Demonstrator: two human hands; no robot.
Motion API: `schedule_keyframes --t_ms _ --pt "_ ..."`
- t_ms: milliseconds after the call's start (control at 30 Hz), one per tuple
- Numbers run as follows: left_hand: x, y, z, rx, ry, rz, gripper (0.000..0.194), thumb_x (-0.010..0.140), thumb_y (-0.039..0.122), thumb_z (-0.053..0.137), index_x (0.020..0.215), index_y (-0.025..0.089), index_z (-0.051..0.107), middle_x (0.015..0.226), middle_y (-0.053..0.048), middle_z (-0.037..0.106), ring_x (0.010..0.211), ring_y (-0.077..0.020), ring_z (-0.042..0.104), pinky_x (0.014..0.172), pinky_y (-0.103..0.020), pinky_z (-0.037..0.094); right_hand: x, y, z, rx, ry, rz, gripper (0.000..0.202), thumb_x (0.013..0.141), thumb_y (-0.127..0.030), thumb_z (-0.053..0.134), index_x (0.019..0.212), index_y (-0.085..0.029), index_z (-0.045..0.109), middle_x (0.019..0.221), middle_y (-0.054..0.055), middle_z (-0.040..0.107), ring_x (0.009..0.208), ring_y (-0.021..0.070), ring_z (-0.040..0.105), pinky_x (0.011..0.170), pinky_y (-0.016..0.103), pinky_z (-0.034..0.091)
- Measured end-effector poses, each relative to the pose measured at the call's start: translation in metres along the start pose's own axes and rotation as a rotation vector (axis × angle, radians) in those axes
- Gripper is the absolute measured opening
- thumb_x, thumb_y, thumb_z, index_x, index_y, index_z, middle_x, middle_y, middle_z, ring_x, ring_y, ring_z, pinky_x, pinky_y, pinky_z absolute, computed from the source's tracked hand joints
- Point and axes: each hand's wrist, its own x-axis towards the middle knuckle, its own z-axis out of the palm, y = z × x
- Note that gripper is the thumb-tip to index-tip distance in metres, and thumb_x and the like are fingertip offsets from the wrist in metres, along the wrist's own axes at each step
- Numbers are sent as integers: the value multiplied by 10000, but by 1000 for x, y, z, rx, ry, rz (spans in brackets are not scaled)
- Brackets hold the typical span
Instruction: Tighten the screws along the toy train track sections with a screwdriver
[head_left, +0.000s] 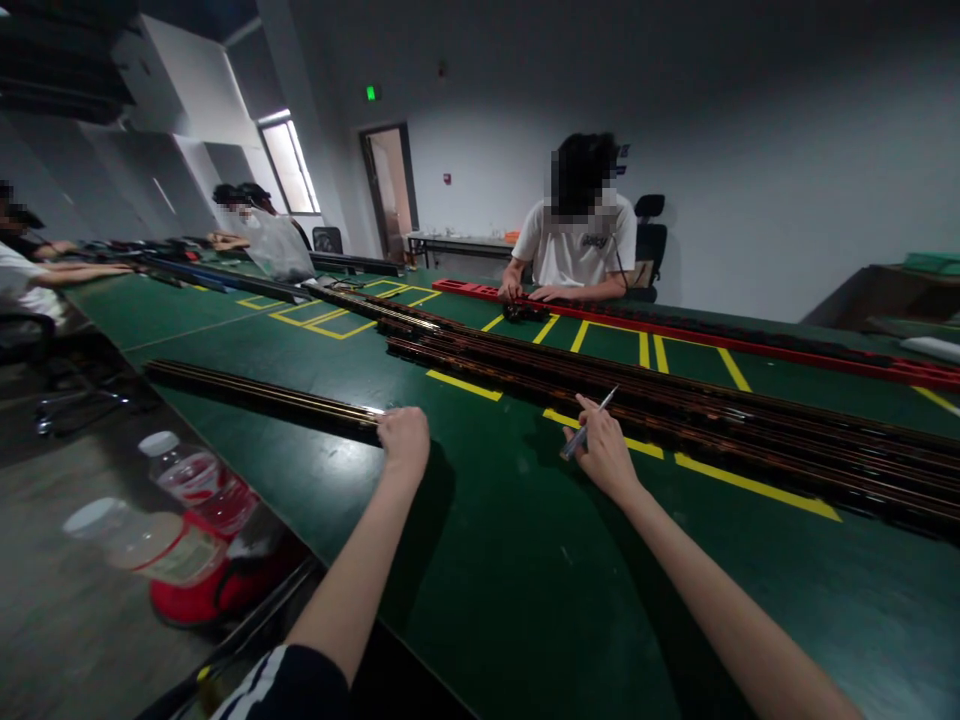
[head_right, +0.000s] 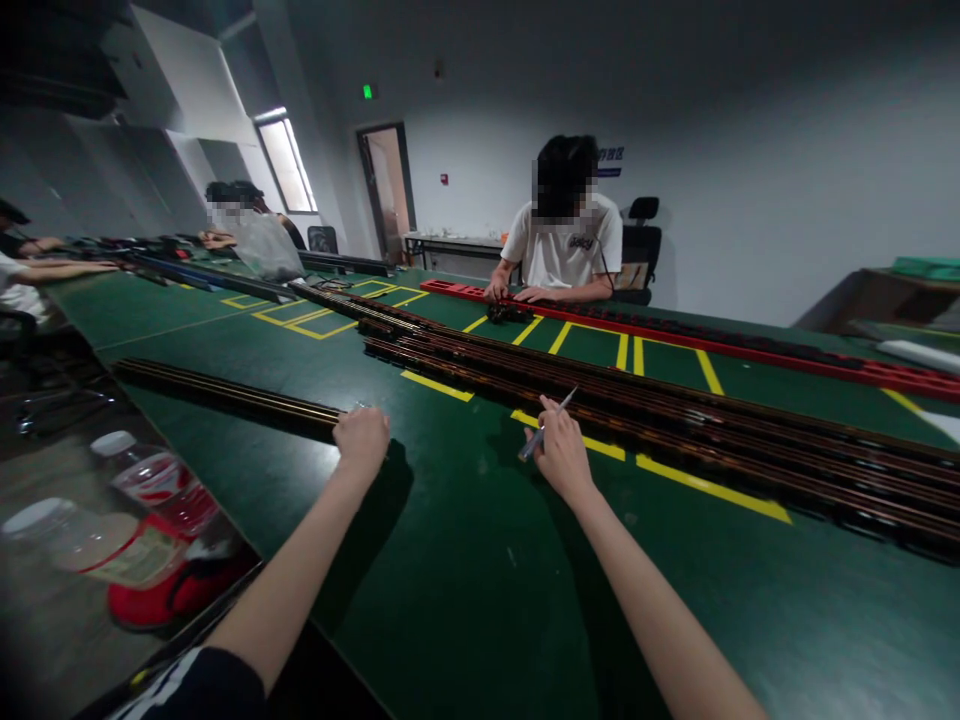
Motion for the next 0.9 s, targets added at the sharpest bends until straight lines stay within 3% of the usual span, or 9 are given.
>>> schedule_keyframes --t_ms 133,267,333,433,500,567,667,767,900 --pt "-47 63 -15 -91 -98 208 350 892 169 381 954 22 693 891 -256 669 938 -353 649 754 -473 513 -6 -15 -14 36 122 81 45 889 -270 443 888 -225 438 1125 164 639 939 287 616 785 459 467" --pt "-98 115 -32 -245 -198 449 296 873 176 454 1035 51 668 1021 -267 646 1064 -367 605 804 -464 525 -9 -32 -43 134 361 233 104 883 -259 461 816 -240 384 1027 115 684 855 250 628 812 454 443" --pt "-117 132 -40 -411 -288 642 287 846 187 520 1081 92 654 1114 -229 633 1124 -348 575 891 -459 506 -7 -39 -63 251 462 337 114 900 -279 445 826 -241 368 1014 109 683 887 236 639 824 441 455" --pt "-124 138 -48 -820 -499 916 341 860 180 498 1183 196 604 1164 -92 652 1070 -219 617 934 -347 505 -3 -45 -91 431 502 371 158 916 -310 448 820 -248 339 990 96 680 883 207 656 777 388 498" --pt "-113 129 -48 -963 -528 1027 342 875 176 464 1188 203 598 1195 -63 643 1094 -182 601 962 -312 487 1 -47 -109 472 465 373 181 908 -327 482 815 -248 348 963 78 685 838 194 664 762 377 512" --pt "-92 109 -45 -893 -422 1001 326 867 146 447 1141 179 622 1193 -67 643 1125 -177 580 1022 -321 437 8 -49 -127 527 456 354 199 906 -356 501 808 -246 367 911 56 689 826 191 671 755 376 525" --pt "-52 64 -33 -568 -295 824 337 877 182 443 1169 181 612 1222 -82 630 1188 -224 538 1060 -402 387 21 -61 -159 638 498 314 225 902 -393 525 793 -244 395 850 21 692 802 180 680 765 376 541" --pt "-17 14 -19 -160 -147 547 446 817 362 583 1229 192 588 1349 -141 533 1346 -372 340 1072 -569 286 32 -86 -195 775 504 265 216 902 -411 540 809 -247 434 873 0 703 786 166 685 768 368 553" --pt "6 -28 -3 51 -264 347 566 743 492 641 1240 225 588 1337 -163 535 1332 -422 337 1037 -594 289 35 -124 -226 903 381 118 219 920 -487 493 878 -279 548 928 -39 717 860 162 692 724 336 588"
